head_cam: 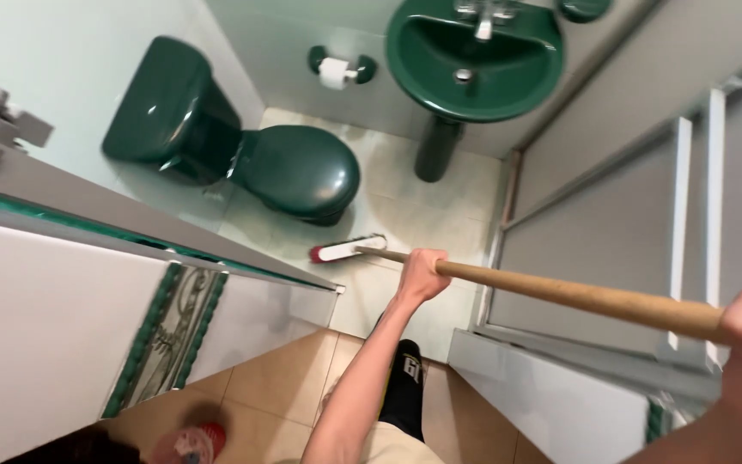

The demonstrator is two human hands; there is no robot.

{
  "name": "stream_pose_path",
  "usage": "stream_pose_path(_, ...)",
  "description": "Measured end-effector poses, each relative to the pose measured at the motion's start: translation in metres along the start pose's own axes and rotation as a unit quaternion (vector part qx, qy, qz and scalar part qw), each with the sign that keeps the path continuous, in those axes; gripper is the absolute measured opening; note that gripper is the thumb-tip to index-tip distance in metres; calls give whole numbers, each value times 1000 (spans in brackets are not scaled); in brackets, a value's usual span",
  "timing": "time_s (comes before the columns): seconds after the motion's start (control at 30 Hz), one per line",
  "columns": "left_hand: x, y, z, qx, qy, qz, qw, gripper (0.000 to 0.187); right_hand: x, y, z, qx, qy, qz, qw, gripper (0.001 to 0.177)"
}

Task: The person sweeps the bathroom floor with a broom, then sits on the floor to wring out a cloth in a bucket of water. They attach the cloth to a mop and proceed to mop the bathroom floor.

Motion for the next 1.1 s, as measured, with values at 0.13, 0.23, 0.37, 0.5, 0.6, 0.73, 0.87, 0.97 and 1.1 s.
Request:
stream_pose_path(0.13,42,7,-81,-15,-88,114,990,16,-72,-37,0,-19,-476,-26,879,46)
stream_pose_path(0.23,79,-3,-139,-13,-182,182,966,15,-132,-75,-7,19,-196,-88,977,47)
stream_pose_path(0.37,122,4,-198,44,-226,256,939,25,-185,-92,39,6,-284,-235,930,60)
stream_pose_path(0.5,156,5,-255,15,-232,341,911,18,-242,-94,70,19,-305,-325,895,65)
stream_pose_path(0.6,189,1,-293,43,-270,416,867,26,-294,-93,78,73,-305,-372,874,61)
stream_pose_path(0.73,196,1,-363,82,-245,420,870,21,-352,-75,125,44,-277,-415,865,51)
stream_pose_path(0.87,196,-16,-348,60,-215,414,882,27,-369,-91,147,-28,-369,-347,862,61)
stream_pose_path(0.97,186,-25,-344,124,-194,385,894,32,-367,-119,155,-107,-353,-343,864,61)
stream_pose_path(1.1,168,-22,-331,103,-194,401,889,33,-350,-151,136,-135,-364,-346,854,58)
Point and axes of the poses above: each hand's wrist, its own y-axis away from the middle knuckle, its own x-axis out of the back of the hand, z = x × y, the point moved 4 cm from there along -y, towards the middle knuckle, and after that the axes turned 11 degrees about -x, right-handed, at the moved point
